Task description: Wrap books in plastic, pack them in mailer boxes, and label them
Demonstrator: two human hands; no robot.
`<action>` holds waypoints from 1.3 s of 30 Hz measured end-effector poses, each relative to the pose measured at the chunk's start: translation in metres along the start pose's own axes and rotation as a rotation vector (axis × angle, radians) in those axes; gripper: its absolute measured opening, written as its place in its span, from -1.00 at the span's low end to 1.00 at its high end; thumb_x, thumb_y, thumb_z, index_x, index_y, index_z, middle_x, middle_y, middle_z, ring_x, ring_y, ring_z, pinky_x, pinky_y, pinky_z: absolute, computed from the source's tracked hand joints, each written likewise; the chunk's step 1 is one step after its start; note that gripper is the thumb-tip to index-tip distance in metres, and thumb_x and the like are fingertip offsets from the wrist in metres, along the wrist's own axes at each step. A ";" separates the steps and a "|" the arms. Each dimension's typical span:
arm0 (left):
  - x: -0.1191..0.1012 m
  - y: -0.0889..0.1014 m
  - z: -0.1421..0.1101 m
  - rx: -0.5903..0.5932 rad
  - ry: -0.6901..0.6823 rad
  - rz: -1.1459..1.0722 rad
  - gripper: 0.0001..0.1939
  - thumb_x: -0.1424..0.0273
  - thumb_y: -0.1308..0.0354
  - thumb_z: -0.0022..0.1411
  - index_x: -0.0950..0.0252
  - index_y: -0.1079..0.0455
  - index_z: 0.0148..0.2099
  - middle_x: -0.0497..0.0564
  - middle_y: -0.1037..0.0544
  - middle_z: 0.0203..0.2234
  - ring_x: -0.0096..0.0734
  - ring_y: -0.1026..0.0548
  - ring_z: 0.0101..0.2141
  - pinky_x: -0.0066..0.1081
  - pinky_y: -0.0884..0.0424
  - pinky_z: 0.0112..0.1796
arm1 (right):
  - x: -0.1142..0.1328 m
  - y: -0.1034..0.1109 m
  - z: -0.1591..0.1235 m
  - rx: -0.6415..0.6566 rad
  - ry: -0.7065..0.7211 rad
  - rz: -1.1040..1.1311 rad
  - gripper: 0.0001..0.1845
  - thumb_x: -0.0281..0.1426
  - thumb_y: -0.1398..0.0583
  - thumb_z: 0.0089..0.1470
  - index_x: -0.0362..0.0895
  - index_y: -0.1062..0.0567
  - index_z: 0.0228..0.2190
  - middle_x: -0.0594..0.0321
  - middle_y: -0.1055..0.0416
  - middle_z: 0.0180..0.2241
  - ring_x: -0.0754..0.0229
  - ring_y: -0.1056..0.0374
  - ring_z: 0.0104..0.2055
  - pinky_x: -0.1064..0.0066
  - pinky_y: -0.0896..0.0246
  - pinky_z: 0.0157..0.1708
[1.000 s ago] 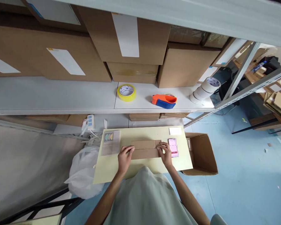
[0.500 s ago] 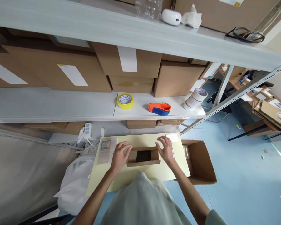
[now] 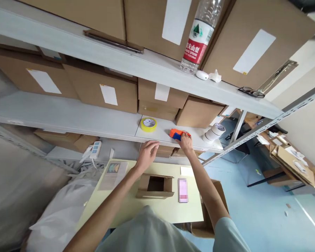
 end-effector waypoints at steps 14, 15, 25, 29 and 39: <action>-0.002 0.060 -0.081 -0.209 0.186 -0.116 -0.70 0.25 -0.14 0.51 0.19 -0.49 0.19 0.10 -0.64 0.06 -0.19 -0.62 0.05 -0.20 -0.53 0.13 | 0.080 0.052 -0.130 0.121 0.451 -0.229 -0.56 -0.06 -0.12 0.50 -0.19 -0.37 0.08 -0.11 -0.62 -0.14 -0.10 -0.59 -0.10 0.23 -0.46 -0.14; -0.006 0.065 -0.084 -0.221 0.180 -0.120 -0.69 0.27 -0.14 0.51 0.19 -0.48 0.21 0.10 -0.63 0.08 -0.20 -0.61 0.06 -0.20 -0.53 0.14 | 0.087 0.056 -0.140 0.106 0.500 -0.214 -0.58 -0.06 -0.12 0.50 -0.18 -0.39 0.06 -0.08 -0.62 -0.17 -0.09 -0.58 -0.12 0.22 -0.47 -0.13; -0.027 0.091 -0.096 -0.146 -0.041 -0.155 -0.78 0.45 -0.21 0.43 0.17 -0.54 0.08 0.05 -0.69 -0.09 -0.22 -0.62 -0.03 -0.19 -0.54 0.06 | 0.132 0.083 -0.187 0.069 0.813 -0.165 -0.74 -0.19 -0.10 0.52 -0.13 -0.41 -0.07 0.09 -0.52 -0.31 -0.02 -0.48 -0.26 0.17 -0.44 -0.15; -0.024 0.093 -0.102 -0.129 -0.037 -0.170 -0.90 0.47 -0.22 0.43 0.18 -0.55 -0.09 0.01 -0.69 -0.22 -0.27 -0.61 -0.16 -0.23 -0.54 -0.05 | 0.145 0.090 -0.195 0.068 0.872 -0.197 -0.79 -0.24 -0.09 0.53 -0.11 -0.39 -0.14 0.14 -0.48 -0.35 0.02 -0.44 -0.31 0.20 -0.42 -0.17; 0.000 0.093 -0.121 -0.008 0.217 -0.320 -0.84 0.24 -0.25 0.44 0.19 -0.55 -0.17 0.01 -0.68 -0.26 -0.30 -0.62 -0.21 -0.31 -0.55 -0.10 | 0.161 0.094 -0.210 0.166 0.839 -0.135 -0.73 -0.17 -0.17 0.44 -0.14 -0.42 -0.07 0.10 -0.57 -0.34 0.00 -0.52 -0.31 0.21 -0.47 -0.20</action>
Point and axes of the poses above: each hand's wrist, its own z-axis towards the middle knuckle, its own y-axis out of the back of the hand, x = y × z, the point moved 7 cm from there along z, towards the middle knuckle
